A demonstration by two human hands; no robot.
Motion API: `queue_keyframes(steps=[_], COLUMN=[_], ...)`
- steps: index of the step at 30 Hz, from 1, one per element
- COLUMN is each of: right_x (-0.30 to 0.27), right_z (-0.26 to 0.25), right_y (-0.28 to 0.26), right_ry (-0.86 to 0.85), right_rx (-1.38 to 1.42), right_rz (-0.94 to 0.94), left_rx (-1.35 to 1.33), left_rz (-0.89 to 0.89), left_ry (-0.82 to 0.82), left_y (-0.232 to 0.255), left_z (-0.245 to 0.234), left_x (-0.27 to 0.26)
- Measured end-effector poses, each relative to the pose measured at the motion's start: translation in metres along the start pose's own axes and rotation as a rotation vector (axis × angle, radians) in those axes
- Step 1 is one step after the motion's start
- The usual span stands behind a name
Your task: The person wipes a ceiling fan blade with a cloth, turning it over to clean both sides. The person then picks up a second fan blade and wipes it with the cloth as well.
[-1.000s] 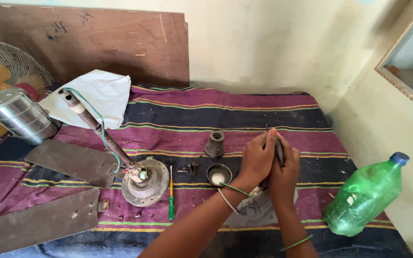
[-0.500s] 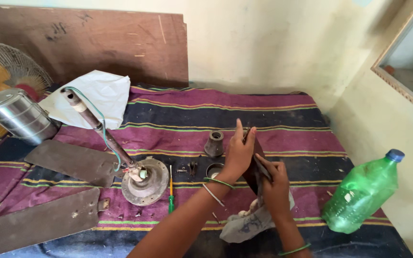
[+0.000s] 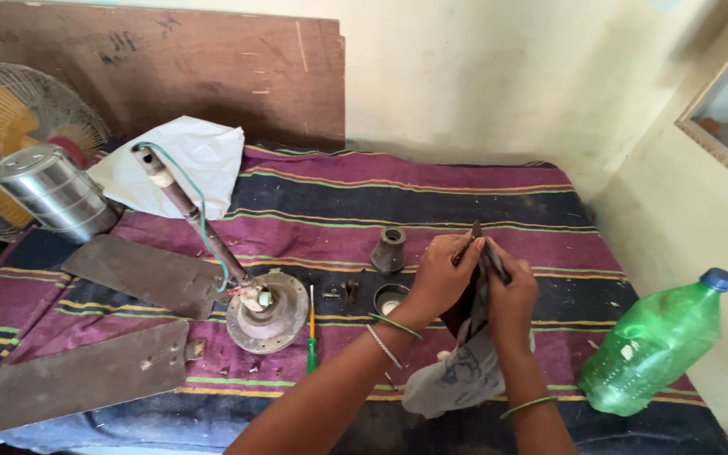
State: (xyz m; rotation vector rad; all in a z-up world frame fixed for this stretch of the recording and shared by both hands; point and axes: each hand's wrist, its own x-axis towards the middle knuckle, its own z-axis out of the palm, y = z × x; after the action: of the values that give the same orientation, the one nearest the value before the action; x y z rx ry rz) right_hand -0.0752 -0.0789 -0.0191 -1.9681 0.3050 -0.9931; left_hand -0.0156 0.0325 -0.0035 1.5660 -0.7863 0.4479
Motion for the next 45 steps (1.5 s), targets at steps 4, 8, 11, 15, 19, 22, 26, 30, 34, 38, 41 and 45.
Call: queue_keyframes(steps=[4, 8, 11, 15, 19, 22, 26, 30, 34, 38, 41, 45], right_x=[0.003, 0.008, 0.012, 0.028, 0.023, 0.028, 0.018, -0.002, -0.002, -0.011, -0.023, -0.04], right_z=[-0.001, 0.003, 0.004, 0.005, -0.012, -0.02, 0.007, 0.032, 0.046, 0.064, 0.071, 0.078], right_y=[0.001, -0.014, -0.002, 0.052, 0.098, 0.095, 0.064, 0.063, 0.102, 0.155, 0.187, 0.217], right_ry=[-0.068, -0.071, -0.042, -0.108, -0.247, -0.15, -0.143, -0.183, -0.155, -0.166, -0.172, -0.154], right_rx=[-0.047, -0.13, -0.078, -0.257, -0.479, -0.464, -0.228, 0.007, -0.094, -0.175, -0.263, -0.379], right_rz=[-0.013, -0.083, -0.054, 0.046, 0.193, 0.081, -0.225, -0.093, 0.024, 0.139, 0.233, 0.369], left_rx=[-0.028, 0.037, 0.008, 0.01, 0.009, -0.003, -0.061, 0.025, -0.005, 0.054, 0.105, -0.025], left_rz=[-0.049, -0.172, -0.069, 0.096, -0.197, -0.251, -0.367, -0.31, -0.403, -0.413, -0.451, -0.491], left_ry=[-0.022, -0.105, -0.113, 0.02, -0.09, -0.094, -0.076, 0.023, -0.029, -0.014, 0.006, 0.024], left_y=[-0.007, -0.009, -0.007, -0.006, -0.013, -0.015, -0.012, -0.019, -0.035, -0.051, -0.059, -0.07], left_z=[-0.011, -0.022, -0.019, -0.014, -0.028, -0.028, -0.016, -0.016, -0.025, -0.035, -0.045, -0.06], left_x=[0.003, 0.005, -0.003, -0.005, -0.001, 0.003, 0.003, 0.003, 0.005, 0.004, 0.006, 0.005])
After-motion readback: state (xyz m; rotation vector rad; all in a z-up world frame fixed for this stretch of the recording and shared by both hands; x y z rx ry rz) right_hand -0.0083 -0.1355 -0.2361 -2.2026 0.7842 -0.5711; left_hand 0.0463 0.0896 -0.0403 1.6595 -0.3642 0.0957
